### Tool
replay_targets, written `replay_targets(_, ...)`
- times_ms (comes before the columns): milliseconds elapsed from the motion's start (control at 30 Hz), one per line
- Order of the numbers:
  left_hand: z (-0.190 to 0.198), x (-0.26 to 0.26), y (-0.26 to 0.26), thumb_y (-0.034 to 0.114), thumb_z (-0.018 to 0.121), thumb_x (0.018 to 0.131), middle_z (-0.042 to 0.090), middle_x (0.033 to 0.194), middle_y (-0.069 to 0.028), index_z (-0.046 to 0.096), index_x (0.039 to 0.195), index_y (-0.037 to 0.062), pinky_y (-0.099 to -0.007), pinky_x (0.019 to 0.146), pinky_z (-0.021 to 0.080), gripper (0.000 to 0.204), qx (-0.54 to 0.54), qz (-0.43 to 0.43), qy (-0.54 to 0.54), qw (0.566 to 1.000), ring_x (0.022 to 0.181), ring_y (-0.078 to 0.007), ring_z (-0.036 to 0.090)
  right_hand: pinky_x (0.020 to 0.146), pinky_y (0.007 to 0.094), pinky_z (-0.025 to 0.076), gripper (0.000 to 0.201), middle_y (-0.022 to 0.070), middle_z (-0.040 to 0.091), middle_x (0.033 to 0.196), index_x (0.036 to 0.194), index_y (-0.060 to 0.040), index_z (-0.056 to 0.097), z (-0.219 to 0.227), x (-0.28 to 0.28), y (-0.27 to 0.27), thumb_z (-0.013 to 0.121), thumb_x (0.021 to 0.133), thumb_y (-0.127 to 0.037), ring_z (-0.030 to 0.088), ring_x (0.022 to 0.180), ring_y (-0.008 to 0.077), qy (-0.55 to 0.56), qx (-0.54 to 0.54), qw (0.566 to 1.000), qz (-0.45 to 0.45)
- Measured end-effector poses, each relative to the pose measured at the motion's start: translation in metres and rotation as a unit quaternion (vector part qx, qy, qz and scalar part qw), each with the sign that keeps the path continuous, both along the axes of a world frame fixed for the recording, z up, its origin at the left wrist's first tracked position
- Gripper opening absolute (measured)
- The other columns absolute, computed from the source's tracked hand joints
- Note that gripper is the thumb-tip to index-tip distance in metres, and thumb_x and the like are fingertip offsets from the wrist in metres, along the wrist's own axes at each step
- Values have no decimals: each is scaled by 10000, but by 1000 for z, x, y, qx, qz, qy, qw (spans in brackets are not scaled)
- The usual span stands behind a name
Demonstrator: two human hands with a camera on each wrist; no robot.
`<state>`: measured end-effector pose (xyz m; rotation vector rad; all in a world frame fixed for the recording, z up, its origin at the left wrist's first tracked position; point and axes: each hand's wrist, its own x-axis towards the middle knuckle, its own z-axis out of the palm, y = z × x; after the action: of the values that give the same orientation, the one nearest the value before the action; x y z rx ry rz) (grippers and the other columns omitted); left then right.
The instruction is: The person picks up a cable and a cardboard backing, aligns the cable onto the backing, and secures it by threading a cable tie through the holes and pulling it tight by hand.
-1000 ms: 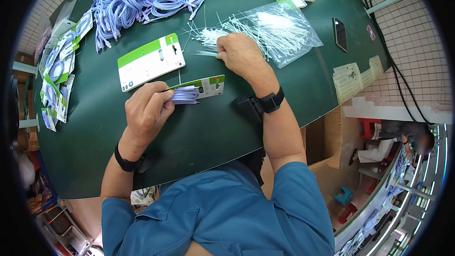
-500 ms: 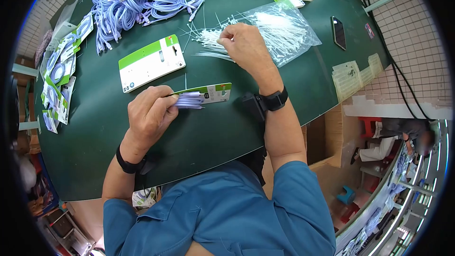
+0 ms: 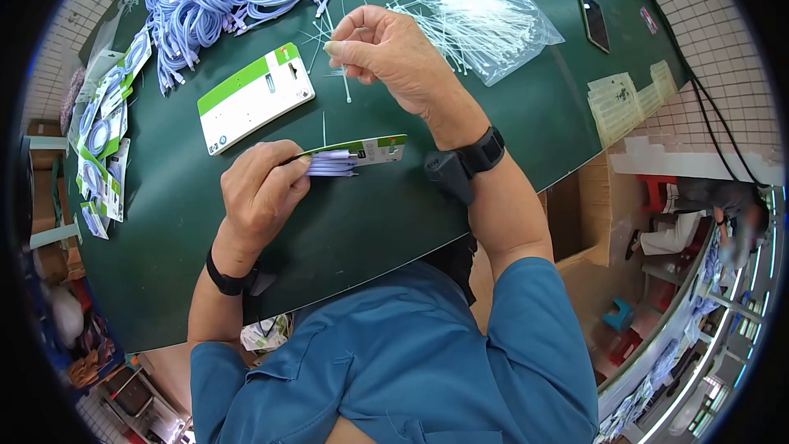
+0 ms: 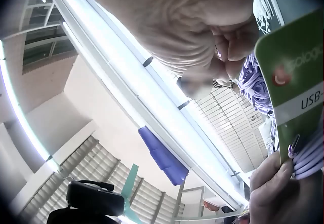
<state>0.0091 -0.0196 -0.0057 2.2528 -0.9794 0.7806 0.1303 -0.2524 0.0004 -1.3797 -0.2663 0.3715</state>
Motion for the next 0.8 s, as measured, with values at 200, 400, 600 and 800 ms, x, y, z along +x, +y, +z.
replay_targets(200, 2, 2, 5, 11, 794, 732, 679, 931, -93, 663, 907, 27, -347, 626, 544, 219, -5, 2, -18, 1000, 745, -244, 685, 602, 189, 475, 192, 40, 719, 914, 1111, -5, 724, 10, -9, 6, 767, 964, -120, 607, 715, 51, 20, -25, 999, 20)
replay_targets(400, 0, 5, 9, 18, 791, 734, 677, 930, -92, 663, 903, 27, -350, 627, 544, 212, -3, 14, -17, 1000, 746, -244, 684, 658, 192, 508, 235, 45, 732, 920, 1146, 26, 742, 11, -13, 14, 759, 967, -125, 621, 723, 66, 17, 16, 998, 50)
replay_targets(600, 0, 5, 10, -47, 795, 702, 691, 916, -99, 658, 913, 24, -347, 627, 552, 261, -5, 10, -2, 1000, 735, -253, 686, 706, 201, 534, 240, 60, 747, 902, 1146, 35, 745, 16, -17, 13, 741, 978, -137, 646, 741, 72, -25, -81, 992, 92)
replay_targets(800, -5, 8, 10, 20, 788, 712, 666, 915, -80, 654, 899, 34, -347, 612, 537, 231, -6, 11, -13, 1000, 729, -235, 673, 677, 203, 543, 202, 46, 735, 860, 1110, 12, 732, 9, -17, 18, 736, 987, -148, 673, 748, 71, -44, -78, 990, 104)
